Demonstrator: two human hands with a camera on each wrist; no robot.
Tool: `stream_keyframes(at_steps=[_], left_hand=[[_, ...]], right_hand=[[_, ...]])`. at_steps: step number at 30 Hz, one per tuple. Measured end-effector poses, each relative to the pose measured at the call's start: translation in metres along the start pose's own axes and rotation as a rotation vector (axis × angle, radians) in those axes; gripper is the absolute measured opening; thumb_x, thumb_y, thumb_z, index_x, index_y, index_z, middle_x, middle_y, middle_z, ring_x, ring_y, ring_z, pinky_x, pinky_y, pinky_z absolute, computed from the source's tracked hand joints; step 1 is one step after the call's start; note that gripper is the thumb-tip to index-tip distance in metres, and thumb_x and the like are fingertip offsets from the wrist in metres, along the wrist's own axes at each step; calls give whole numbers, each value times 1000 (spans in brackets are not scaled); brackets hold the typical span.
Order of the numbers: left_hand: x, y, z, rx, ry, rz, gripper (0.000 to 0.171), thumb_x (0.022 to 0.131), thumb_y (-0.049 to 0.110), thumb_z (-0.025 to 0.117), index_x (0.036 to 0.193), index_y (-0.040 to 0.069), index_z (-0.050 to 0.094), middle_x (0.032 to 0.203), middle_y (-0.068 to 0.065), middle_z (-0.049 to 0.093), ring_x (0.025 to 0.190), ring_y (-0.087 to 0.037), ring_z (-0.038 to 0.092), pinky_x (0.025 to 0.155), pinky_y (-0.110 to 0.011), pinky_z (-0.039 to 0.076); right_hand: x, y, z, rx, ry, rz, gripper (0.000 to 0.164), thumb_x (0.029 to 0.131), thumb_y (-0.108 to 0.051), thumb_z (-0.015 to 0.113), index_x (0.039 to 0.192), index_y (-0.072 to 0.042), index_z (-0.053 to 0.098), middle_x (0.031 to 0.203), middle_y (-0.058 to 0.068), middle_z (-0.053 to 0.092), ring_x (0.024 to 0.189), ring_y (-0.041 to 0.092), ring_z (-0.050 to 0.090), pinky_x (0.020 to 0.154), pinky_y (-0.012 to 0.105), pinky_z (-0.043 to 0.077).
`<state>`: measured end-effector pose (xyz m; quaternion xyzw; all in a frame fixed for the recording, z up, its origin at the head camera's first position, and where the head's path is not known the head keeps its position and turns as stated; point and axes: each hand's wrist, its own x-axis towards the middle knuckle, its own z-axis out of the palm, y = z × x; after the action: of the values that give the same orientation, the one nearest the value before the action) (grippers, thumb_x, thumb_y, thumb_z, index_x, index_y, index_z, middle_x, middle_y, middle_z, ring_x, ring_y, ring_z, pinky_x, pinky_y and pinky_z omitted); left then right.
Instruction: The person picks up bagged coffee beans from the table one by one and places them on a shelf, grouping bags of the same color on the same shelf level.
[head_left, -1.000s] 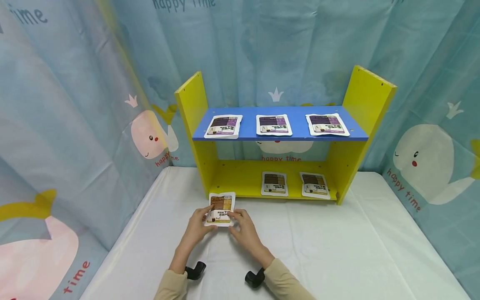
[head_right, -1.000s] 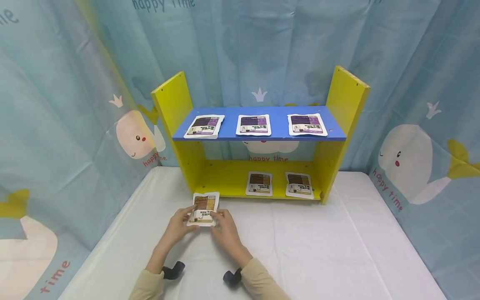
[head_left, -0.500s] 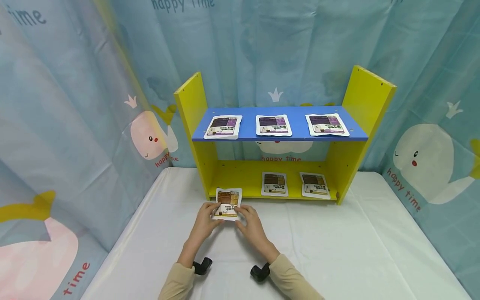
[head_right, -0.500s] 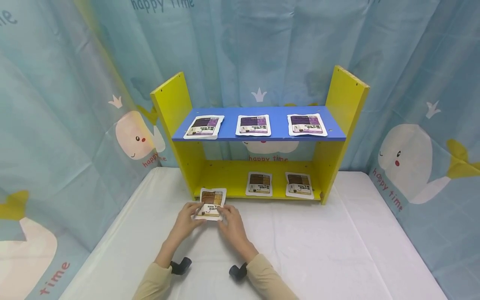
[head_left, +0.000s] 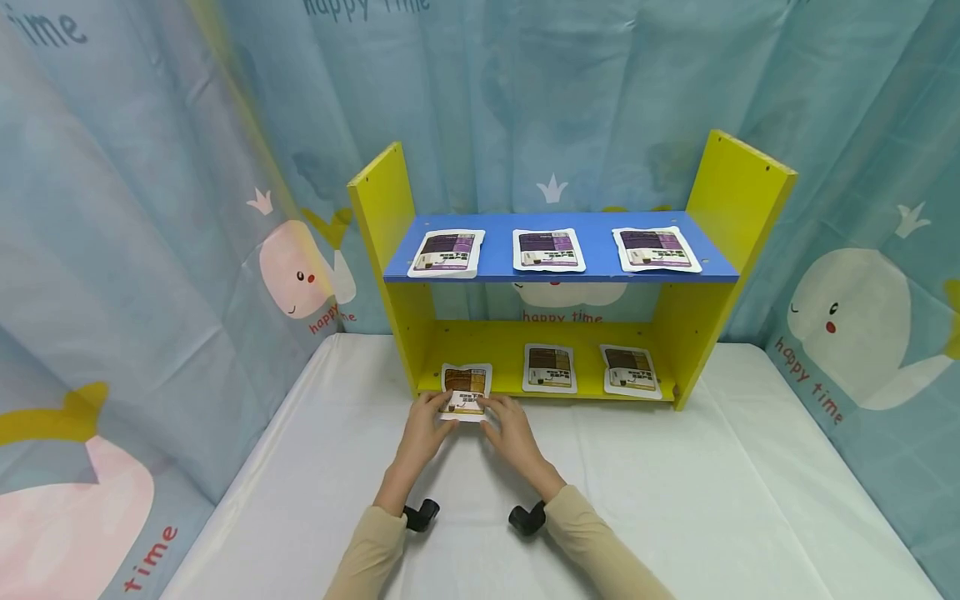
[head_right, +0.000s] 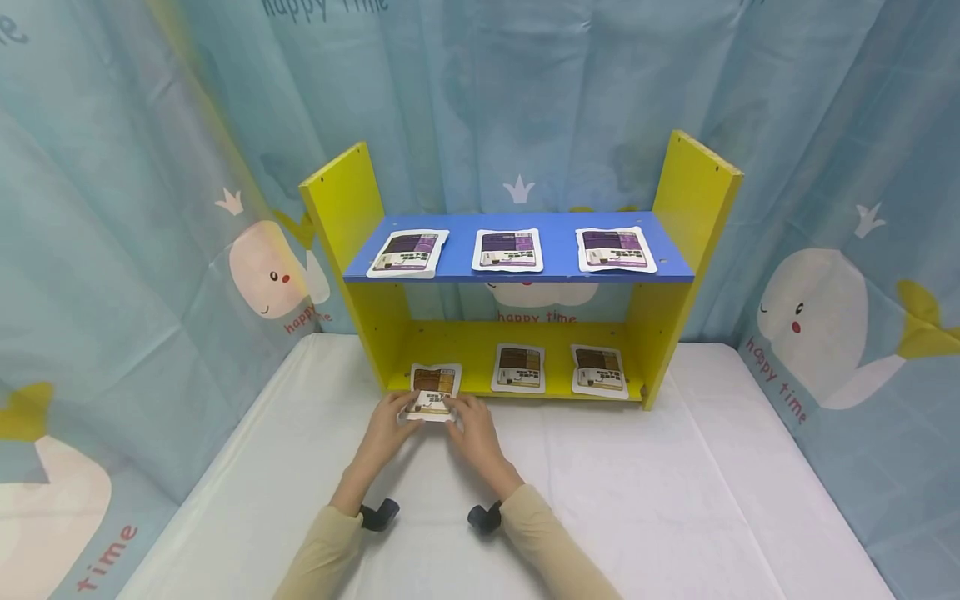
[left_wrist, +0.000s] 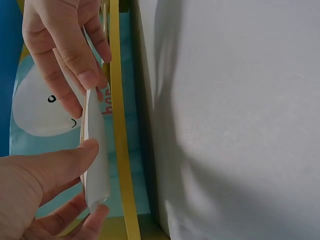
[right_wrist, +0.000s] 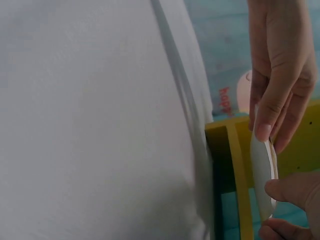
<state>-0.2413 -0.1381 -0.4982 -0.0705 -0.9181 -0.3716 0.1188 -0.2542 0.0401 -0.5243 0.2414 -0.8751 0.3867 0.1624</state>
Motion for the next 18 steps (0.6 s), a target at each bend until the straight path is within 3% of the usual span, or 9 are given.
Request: stream_keyframes(at_steps=[10,18], left_hand=[[15,-2,6,-25,28,6,50,79,7,72,126,1,56,122,-21,53,109,-35,52,92,-48,45],[24,-4,8,-37,41,4,49,80,7,71,126,0,56,124,-22,52,112,-37,50,94,-49,44]], right_hand=[[20,6,-4,-42,-41,8,32,84,-9,66,116,-6,63,115,18,60,105,35,54,90,52,44],[32,11,-3,-76,-43,-3,32,85,-12,66,116,-6,63,114,17,61,106,33,56,91,48,44]])
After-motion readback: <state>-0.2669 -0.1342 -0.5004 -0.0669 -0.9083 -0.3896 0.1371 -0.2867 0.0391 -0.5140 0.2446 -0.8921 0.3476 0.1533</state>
